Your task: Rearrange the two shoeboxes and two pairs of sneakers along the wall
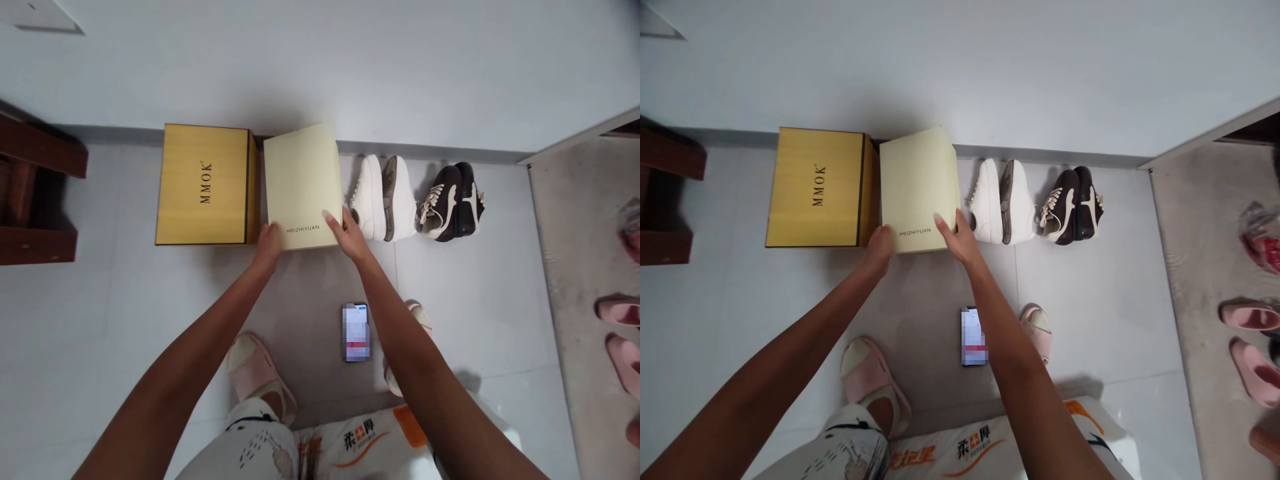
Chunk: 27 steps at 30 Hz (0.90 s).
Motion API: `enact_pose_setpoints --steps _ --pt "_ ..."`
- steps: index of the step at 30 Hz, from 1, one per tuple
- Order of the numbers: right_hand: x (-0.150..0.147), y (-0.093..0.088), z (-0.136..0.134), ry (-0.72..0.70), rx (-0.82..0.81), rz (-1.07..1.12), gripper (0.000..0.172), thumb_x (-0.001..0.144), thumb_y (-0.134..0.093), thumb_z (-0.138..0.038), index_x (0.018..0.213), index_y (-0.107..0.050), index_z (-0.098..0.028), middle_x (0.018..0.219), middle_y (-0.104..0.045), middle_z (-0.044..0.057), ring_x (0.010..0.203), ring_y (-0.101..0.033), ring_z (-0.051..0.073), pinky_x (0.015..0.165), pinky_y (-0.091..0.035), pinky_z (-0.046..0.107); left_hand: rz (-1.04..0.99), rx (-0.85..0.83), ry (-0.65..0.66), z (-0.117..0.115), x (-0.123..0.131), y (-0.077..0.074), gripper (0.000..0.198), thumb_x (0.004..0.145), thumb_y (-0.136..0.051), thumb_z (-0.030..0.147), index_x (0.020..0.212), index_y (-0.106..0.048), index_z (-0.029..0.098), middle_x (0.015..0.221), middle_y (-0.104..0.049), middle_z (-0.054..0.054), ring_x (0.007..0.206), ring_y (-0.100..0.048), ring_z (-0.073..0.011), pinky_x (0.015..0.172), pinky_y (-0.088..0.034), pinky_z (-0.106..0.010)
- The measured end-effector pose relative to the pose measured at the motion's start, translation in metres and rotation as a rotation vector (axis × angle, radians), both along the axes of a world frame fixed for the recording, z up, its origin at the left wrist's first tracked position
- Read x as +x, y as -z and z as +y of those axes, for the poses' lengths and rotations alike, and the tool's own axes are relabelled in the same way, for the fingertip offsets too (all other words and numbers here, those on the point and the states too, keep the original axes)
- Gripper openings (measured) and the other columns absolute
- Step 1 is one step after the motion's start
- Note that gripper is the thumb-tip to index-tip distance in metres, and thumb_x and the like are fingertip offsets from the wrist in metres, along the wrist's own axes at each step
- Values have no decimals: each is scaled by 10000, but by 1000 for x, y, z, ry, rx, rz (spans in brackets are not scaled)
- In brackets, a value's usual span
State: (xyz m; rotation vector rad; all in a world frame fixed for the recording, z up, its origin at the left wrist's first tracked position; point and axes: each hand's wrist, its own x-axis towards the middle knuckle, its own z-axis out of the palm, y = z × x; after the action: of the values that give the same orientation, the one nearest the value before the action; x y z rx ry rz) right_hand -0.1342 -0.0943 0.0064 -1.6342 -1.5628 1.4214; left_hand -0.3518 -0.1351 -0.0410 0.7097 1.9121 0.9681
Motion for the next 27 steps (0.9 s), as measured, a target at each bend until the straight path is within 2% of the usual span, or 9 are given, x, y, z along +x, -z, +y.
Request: enact_pose_setpoints --steps 3,6,10,17,21,27 --pt "-5 7 -1 -38 -4 44 859 914 -456 -824 1586 -398 -292 1576 -529 75 1480 -467 299 1250 -341 532 19 -36 -43 1 -2 -13 339 953 -490 526 1021 -632 226 1133 -689 -120 1181 -636 -293 1067 -477 -436" --pt "-8 14 -2 -24 -11 55 837 935 -457 -791 1586 -396 -267 1574 -530 90 1467 -484 288 1229 -378 505 46 -64 -28 3 -2 -23 342 974 -460 489 1095 -635 221 1214 -692 -129 1220 -628 -300 1096 -458 -443" --pt "-10 22 1 -4 -17 72 789 958 -467 -741 1576 -418 -253 1568 -538 88 1466 -487 274 1219 -397 480 64 -92 2 5 0 -29 386 983 -442 472 1204 -626 214 1317 -673 -144 1278 -608 -311 1123 -438 -453" --pt "-14 42 8 63 -91 121 701 960 -517 -673 1507 -511 -235 1533 -577 87 1443 -515 272 1236 -371 480 101 -61 28 11 -4 -29 431 980 -455 481 1266 -627 208 1352 -667 -144 1304 -595 -325 1149 -425 -482" --pt "-16 51 11 77 -95 119 722 951 -509 -693 1495 -522 -218 1532 -577 95 1454 -502 269 1245 -353 475 130 -65 37 15 -5 -27 450 983 -453 485 1285 -626 200 1351 -664 -153 1315 -589 -332 1165 -415 -496" --pt "-19 50 14 77 -125 110 765 944 -481 -724 1503 -506 -202 1541 -565 110 1448 -509 276 1239 -361 470 174 -44 77 18 -7 -19 510 1000 -419 489 1366 -588 176 1402 -635 -184 1362 -565 -337 1189 -400 -504"
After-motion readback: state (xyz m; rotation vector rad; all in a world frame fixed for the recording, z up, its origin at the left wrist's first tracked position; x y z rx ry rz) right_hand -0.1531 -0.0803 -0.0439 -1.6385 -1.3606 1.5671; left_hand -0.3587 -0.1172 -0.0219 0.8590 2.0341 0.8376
